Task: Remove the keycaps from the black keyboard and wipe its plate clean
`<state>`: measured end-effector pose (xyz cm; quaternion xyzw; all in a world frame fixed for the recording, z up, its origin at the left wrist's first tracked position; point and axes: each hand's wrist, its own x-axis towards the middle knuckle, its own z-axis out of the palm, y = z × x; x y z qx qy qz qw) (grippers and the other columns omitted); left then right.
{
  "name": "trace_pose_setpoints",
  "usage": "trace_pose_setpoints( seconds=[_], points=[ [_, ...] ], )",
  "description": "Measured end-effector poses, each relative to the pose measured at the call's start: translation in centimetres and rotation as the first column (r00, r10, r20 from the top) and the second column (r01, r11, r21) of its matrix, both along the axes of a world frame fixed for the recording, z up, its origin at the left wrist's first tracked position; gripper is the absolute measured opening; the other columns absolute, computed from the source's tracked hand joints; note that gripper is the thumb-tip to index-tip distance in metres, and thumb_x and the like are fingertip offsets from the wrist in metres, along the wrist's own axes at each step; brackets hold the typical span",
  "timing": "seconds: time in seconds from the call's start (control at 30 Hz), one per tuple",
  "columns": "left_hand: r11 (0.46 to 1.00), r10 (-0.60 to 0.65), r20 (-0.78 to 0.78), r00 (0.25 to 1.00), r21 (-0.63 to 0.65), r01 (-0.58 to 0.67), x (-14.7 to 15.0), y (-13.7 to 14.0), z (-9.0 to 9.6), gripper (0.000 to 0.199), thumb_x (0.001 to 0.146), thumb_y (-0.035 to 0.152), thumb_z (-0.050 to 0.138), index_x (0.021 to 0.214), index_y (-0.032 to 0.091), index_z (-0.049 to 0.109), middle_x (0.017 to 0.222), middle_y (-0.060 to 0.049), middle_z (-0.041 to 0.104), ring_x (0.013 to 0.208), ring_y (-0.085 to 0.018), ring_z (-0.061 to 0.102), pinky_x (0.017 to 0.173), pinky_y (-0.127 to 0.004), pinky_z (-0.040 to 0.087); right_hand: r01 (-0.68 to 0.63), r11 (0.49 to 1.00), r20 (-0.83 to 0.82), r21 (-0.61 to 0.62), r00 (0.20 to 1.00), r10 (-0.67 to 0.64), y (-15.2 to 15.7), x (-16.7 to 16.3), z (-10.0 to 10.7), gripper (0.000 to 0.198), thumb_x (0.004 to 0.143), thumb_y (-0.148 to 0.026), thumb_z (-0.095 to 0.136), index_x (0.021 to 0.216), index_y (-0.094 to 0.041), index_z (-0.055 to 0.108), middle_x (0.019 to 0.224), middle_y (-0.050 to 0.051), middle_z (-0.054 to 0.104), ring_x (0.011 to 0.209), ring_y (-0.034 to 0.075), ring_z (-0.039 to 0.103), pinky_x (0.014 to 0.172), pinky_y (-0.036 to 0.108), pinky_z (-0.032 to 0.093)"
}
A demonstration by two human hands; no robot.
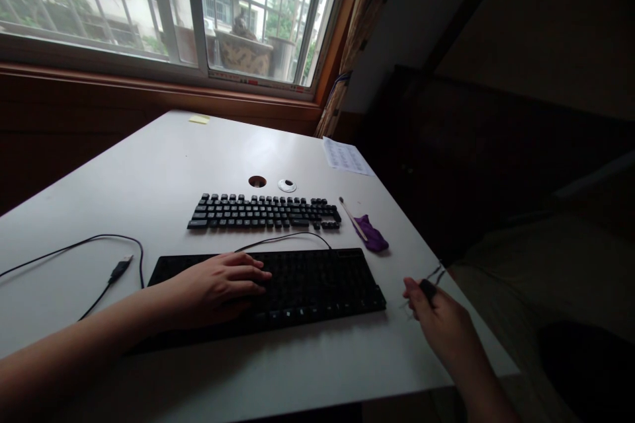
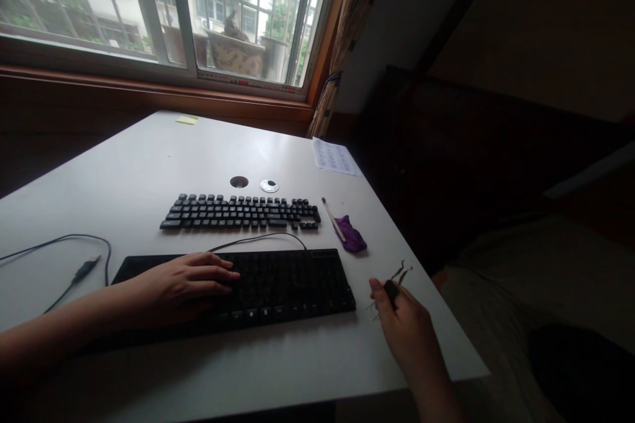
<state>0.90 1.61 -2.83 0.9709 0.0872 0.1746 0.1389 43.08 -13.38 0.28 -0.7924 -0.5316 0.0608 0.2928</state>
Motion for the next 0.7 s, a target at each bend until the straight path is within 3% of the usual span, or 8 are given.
trace_pose_setpoints(
  seconds=[0.2,0.33,0.43,0.57,0.7],
  points=[
    [0.999,-0.011,0.043,0.999,-0.031,0.013,0.1,0.0,0.0,0.041,0.091,0.019,0.068,0.131,0.024,0.064,0.137,-0.006,0.066,0.130,-0.027,0.057,0.110,-0.041,0.052,0.084,0.986,-0.016,0.142,0.996,-0.083,0.2,0.4,-0.3,0.050,0.079,-0.071,0.066,0.088,-0.022,0.070,0.081,0.006,0.073,0.076,0.027,0.069,0.068,0.033,0.052],
    [1.000,-0.012,0.071,0.997,-0.028,0.014,0.1,0.0,0.1,0.039,0.092,0.020,0.067,0.131,0.024,0.065,0.135,-0.007,0.068,0.128,-0.027,0.059,0.109,-0.040,0.052,-0.027,0.981,-0.069,0.195,0.997,0.041,0.2,0.7,-0.3,0.047,0.092,-0.066,0.055,0.082,-0.022,0.069,0.082,0.005,0.066,0.081,0.024,0.063,0.072,0.032,0.051],
    [0.999,-0.010,0.059,0.998,-0.033,0.012,0.1,0.0,0.1,0.040,0.092,0.020,0.068,0.132,0.025,0.065,0.135,-0.006,0.067,0.128,-0.027,0.058,0.110,-0.040,0.052,-0.032,0.978,-0.166,0.207,0.984,0.068,0.1,1.0,-0.4,0.047,0.097,-0.062,0.048,0.087,-0.022,0.072,0.090,0.005,0.063,0.086,0.022,0.061,0.072,0.030,0.051],
    [0.999,-0.005,0.021,1.000,-0.031,0.006,0.1,0.0,0.1,0.041,0.091,0.020,0.069,0.132,0.024,0.064,0.138,-0.006,0.065,0.130,-0.028,0.057,0.111,-0.042,0.051,0.031,0.985,-0.369,0.172,0.929,0.035,0.2,1.2,-0.7,0.043,0.088,-0.057,0.067,0.117,-0.025,0.069,0.085,0.000,0.059,0.064,0.014,0.056,0.055,0.025,0.047],
    [1.000,-0.013,0.058,0.998,-0.024,0.014,0.1,0.0,0.1,0.038,0.092,0.021,0.067,0.130,0.024,0.065,0.135,-0.007,0.067,0.128,-0.028,0.058,0.110,-0.041,0.052,0.079,0.968,-0.501,0.239,0.864,0.054,0.4,1.3,-0.7,0.044,0.078,-0.050,0.081,0.108,-0.022,0.063,0.086,0.001,0.065,0.059,0.014,0.062,0.051,0.025,0.049]
  ],
)
